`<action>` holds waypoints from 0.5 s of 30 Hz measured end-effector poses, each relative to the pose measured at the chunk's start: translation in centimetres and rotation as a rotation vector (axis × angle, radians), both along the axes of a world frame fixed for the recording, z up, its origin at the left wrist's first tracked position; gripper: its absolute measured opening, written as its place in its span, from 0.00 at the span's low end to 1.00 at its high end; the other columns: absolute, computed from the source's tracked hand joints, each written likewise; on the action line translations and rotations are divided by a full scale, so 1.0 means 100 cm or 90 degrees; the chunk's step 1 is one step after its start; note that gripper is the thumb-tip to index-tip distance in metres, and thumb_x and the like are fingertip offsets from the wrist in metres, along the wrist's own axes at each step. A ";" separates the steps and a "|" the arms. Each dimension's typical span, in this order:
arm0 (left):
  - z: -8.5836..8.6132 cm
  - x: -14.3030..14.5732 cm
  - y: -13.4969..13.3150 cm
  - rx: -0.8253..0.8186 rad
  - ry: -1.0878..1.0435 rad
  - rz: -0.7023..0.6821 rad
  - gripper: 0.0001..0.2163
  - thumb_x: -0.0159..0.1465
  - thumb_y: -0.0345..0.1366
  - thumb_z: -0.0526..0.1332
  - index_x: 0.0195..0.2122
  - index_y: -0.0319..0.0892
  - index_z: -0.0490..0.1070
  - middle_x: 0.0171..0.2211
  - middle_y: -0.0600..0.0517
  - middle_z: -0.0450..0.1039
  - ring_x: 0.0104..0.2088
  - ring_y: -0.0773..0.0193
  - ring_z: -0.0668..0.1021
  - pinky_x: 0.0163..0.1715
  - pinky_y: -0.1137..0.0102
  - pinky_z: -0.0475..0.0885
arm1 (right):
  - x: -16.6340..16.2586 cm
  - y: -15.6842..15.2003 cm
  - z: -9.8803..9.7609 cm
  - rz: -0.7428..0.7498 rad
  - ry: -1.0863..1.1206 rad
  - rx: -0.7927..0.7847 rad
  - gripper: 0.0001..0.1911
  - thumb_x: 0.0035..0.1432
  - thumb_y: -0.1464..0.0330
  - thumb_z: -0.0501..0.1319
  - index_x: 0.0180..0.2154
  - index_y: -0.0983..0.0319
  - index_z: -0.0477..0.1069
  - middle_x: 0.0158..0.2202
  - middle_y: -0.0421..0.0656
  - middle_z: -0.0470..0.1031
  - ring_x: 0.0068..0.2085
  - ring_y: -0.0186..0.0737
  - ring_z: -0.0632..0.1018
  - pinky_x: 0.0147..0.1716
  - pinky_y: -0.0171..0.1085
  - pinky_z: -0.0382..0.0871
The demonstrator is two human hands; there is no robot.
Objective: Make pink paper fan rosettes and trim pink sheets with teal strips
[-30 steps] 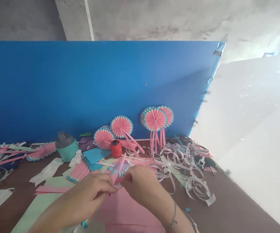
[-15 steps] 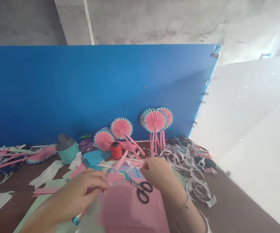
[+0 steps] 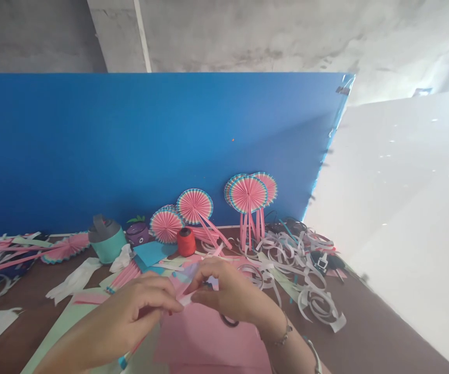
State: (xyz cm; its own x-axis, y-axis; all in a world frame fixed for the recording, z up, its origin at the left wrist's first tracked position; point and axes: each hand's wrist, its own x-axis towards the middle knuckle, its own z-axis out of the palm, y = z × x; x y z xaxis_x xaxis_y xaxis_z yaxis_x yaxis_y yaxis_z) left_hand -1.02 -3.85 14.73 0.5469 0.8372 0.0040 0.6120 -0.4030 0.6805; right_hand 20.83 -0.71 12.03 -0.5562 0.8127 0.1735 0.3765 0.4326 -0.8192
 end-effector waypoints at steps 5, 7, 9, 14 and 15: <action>0.004 0.002 0.003 -0.034 -0.091 -0.023 0.15 0.60 0.28 0.53 0.34 0.49 0.80 0.36 0.52 0.77 0.39 0.63 0.76 0.40 0.70 0.70 | 0.013 0.007 0.005 0.066 0.083 -0.129 0.06 0.54 0.72 0.63 0.37 0.60 0.73 0.32 0.37 0.70 0.34 0.32 0.70 0.37 0.33 0.65; 0.005 0.003 0.004 -0.046 -0.116 -0.019 0.15 0.59 0.27 0.53 0.33 0.47 0.80 0.36 0.52 0.78 0.37 0.63 0.77 0.37 0.71 0.71 | 0.015 0.008 0.005 0.083 0.141 -0.184 0.09 0.53 0.72 0.62 0.39 0.61 0.71 0.32 0.37 0.70 0.32 0.31 0.70 0.32 0.32 0.65; 0.005 0.002 0.005 -0.047 -0.132 -0.004 0.15 0.58 0.27 0.54 0.33 0.47 0.80 0.35 0.52 0.78 0.39 0.62 0.77 0.37 0.71 0.71 | 0.018 0.011 0.003 0.092 0.182 -0.230 0.08 0.53 0.72 0.61 0.38 0.62 0.70 0.34 0.39 0.71 0.31 0.31 0.70 0.30 0.32 0.64; 0.002 -0.004 0.010 -0.041 -0.163 0.022 0.13 0.59 0.30 0.54 0.34 0.46 0.79 0.36 0.51 0.78 0.40 0.61 0.77 0.42 0.68 0.71 | 0.025 0.021 -0.002 -0.009 0.248 -0.197 0.13 0.52 0.74 0.58 0.41 0.62 0.70 0.37 0.44 0.75 0.38 0.37 0.74 0.38 0.36 0.67; 0.001 -0.004 0.011 -0.036 -0.158 0.044 0.12 0.60 0.31 0.55 0.34 0.46 0.79 0.36 0.51 0.78 0.41 0.60 0.77 0.43 0.67 0.70 | 0.025 0.020 0.000 -0.078 0.259 -0.146 0.13 0.52 0.73 0.57 0.41 0.62 0.70 0.38 0.44 0.75 0.40 0.37 0.74 0.39 0.37 0.67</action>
